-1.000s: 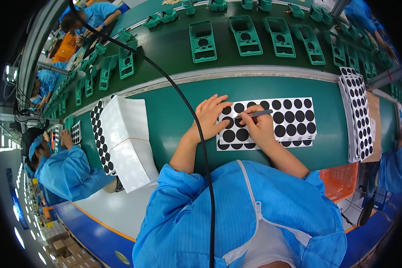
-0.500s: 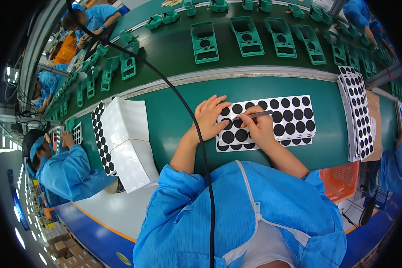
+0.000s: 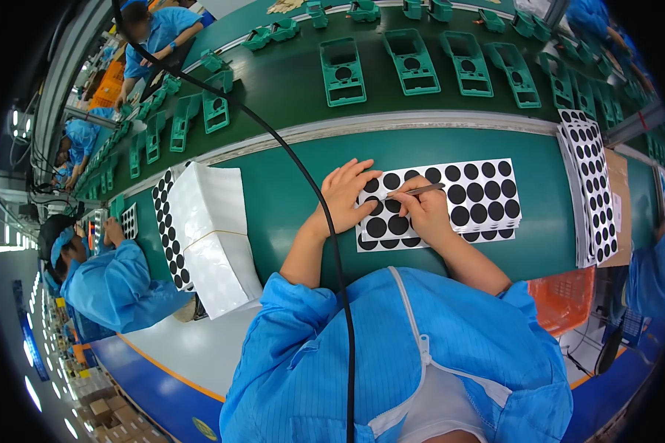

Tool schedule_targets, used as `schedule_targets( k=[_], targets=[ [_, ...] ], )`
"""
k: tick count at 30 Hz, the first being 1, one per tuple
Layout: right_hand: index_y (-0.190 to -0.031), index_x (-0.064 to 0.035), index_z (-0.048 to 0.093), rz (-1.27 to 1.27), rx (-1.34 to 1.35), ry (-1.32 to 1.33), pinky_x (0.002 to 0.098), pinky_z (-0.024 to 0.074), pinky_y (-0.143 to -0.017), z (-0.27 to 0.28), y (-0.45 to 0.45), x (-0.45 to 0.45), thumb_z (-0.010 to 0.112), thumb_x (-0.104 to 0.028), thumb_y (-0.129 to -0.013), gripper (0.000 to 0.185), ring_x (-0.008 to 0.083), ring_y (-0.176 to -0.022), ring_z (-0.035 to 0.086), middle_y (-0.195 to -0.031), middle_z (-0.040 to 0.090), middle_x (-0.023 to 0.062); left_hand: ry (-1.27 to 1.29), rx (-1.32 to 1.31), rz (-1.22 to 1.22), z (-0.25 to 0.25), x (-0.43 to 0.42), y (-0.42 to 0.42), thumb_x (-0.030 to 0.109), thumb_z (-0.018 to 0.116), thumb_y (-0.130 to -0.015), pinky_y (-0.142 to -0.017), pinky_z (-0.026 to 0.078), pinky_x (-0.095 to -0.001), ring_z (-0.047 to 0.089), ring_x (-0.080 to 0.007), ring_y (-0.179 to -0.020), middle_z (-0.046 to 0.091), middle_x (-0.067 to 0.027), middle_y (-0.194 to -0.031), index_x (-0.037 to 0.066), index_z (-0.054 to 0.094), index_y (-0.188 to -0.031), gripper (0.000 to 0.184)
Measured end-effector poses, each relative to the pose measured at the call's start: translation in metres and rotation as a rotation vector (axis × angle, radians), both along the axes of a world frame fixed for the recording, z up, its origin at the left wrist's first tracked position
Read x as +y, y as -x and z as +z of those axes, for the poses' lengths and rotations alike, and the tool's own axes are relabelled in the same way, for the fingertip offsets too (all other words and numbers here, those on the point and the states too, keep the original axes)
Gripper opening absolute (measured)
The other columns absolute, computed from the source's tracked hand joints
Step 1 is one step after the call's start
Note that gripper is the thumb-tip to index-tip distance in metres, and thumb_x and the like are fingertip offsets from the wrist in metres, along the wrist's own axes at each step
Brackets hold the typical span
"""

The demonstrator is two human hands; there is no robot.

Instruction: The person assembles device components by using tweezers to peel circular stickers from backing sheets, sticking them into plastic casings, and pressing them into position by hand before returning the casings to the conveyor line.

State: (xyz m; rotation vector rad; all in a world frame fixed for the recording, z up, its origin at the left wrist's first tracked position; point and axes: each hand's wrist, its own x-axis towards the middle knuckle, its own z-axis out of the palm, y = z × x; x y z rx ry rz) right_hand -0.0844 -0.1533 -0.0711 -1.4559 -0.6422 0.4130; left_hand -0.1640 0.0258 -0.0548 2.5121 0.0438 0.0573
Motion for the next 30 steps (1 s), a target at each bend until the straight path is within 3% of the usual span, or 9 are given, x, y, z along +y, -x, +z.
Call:
schedule_targets(
  k=[6,10,13,15,19,30],
  targets=[
    [-0.081,0.0003,0.057,0.043,0.203,-0.118,0.0194,0.0415,-0.047,0.0,-0.005,-0.002,0.056,-0.002,-0.085,0.005,0.0062,-0.05,0.053,-0.067,0.058,0.0041,-0.021,0.0,0.042,0.002,-0.006,-0.001,0.025,0.063,-0.073,-0.108,0.015,-0.0431,0.028,-0.0277,-0.133,0.04,-0.0063,-0.137,0.016,0.051,-0.123,0.052],
    [-0.081,0.0004,0.057,0.04,0.14,-0.071,0.019,0.0415,-0.047,0.002,-0.006,-0.002,0.056,-0.003,-0.085,0.005,0.0061,-0.051,0.053,-0.067,0.059,0.004,0.014,-0.008,-0.041,0.002,0.001,0.003,0.025,0.066,-0.07,-0.109,0.011,-0.0446,0.024,-0.0298,-0.134,0.037,-0.0083,-0.14,0.019,0.052,-0.123,0.055],
    [-0.082,0.0005,0.054,0.055,0.178,-0.072,0.019,0.042,-0.048,0.004,-0.009,-0.006,0.055,-0.001,-0.085,0.003,0.0068,-0.052,0.053,-0.07,0.06,0.0063,0.019,0.055,-0.067,0.002,0.004,0.003,0.027,0.068,-0.067,-0.109,0.008,-0.0453,0.021,-0.0313,-0.135,0.034,-0.0102,-0.141,0.024,0.055,-0.121,0.056],
    [-0.083,0.0,0.051,0.318,0.34,-0.218,0.019,0.0428,-0.048,0.002,-0.017,-0.011,0.053,0.001,-0.085,0.003,0.0079,-0.053,0.052,-0.074,0.062,0.0098,0.001,0.053,-0.082,0.004,0.004,0.003,0.029,0.068,-0.067,-0.109,0.008,-0.0451,0.021,-0.0314,-0.136,0.034,-0.0105,-0.142,0.026,0.056,-0.119,0.054],
    [-0.086,-0.0019,0.048,0.311,0.384,-0.237,0.0188,0.0418,-0.049,0.0,-0.022,-0.01,0.053,-0.002,-0.086,0.005,0.0091,-0.051,0.049,-0.08,0.063,0.0171,0.028,0.072,-0.112,0.009,0.006,0.004,0.032,0.069,-0.067,-0.11,0.006,-0.0447,0.02,-0.032,-0.136,0.033,-0.0116,-0.142,0.028,0.06,-0.115,0.049],
    [-0.086,-0.0023,0.049,0.323,0.51,-0.355,0.0184,0.0415,-0.049,0.0,-0.026,-0.011,0.054,-0.001,-0.086,0.005,0.0101,-0.051,0.051,-0.078,0.063,0.0158,0.038,0.083,-0.052,0.009,0.0,0.005,0.041,0.068,-0.07,-0.11,0.005,-0.0457,0.019,-0.0311,-0.136,0.033,-0.0115,-0.142,0.026,0.06,-0.115,0.048]
  ],
)
